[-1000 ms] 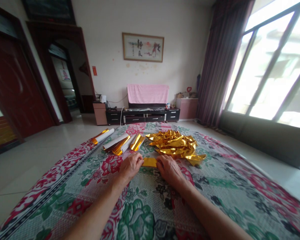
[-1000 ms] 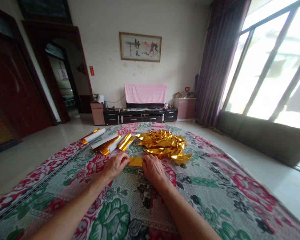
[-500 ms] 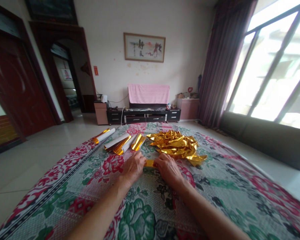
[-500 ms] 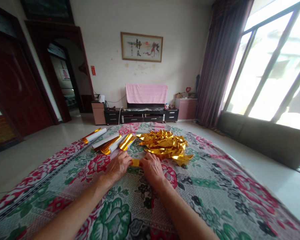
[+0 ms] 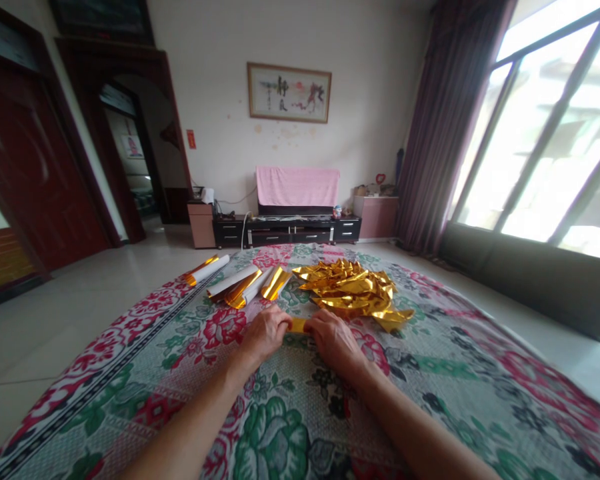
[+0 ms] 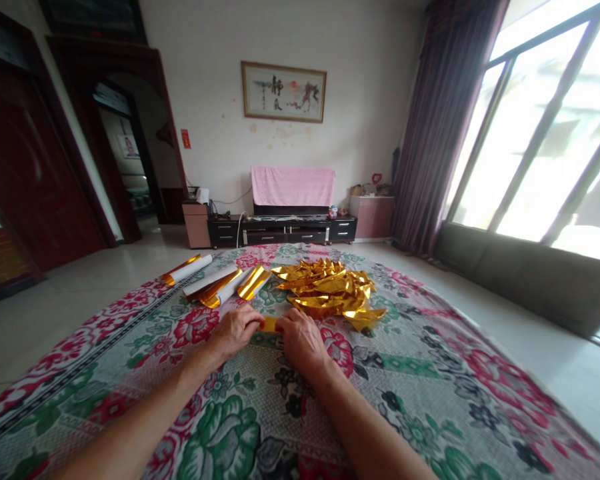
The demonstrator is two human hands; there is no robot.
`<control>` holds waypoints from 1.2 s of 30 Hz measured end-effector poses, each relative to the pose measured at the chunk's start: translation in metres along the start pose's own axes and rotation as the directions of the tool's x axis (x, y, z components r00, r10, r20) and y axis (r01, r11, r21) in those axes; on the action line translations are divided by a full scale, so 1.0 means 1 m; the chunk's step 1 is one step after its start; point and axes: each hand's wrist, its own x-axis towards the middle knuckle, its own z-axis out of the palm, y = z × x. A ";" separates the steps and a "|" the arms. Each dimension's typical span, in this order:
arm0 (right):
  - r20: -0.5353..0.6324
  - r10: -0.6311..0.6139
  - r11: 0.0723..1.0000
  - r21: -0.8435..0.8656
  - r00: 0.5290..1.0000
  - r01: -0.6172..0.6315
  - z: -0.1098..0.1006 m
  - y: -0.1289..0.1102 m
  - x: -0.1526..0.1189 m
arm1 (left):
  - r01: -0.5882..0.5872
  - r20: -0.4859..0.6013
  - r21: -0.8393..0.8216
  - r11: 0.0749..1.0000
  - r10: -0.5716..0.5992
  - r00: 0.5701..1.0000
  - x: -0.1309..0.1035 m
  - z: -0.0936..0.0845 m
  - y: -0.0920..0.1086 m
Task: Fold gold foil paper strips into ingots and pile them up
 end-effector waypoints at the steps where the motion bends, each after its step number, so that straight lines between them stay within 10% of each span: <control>1: -0.015 -0.008 1.000 0.011 1.000 0.008 0.000 -0.001 -0.001 | -0.005 -0.003 -0.006 1.000 0.005 1.000 0.000 0.000 -0.001; 19: 0.043 -0.088 0.996 0.005 0.995 0.088 -0.006 -0.001 0.002 | -0.269 0.192 0.200 0.942 0.232 0.954 -0.001 -0.014 0.007; 36: -0.060 -0.059 0.992 -0.112 0.996 0.052 -0.008 -0.004 0.007 | -0.258 -0.033 0.310 0.915 0.281 0.959 0.004 -0.019 0.019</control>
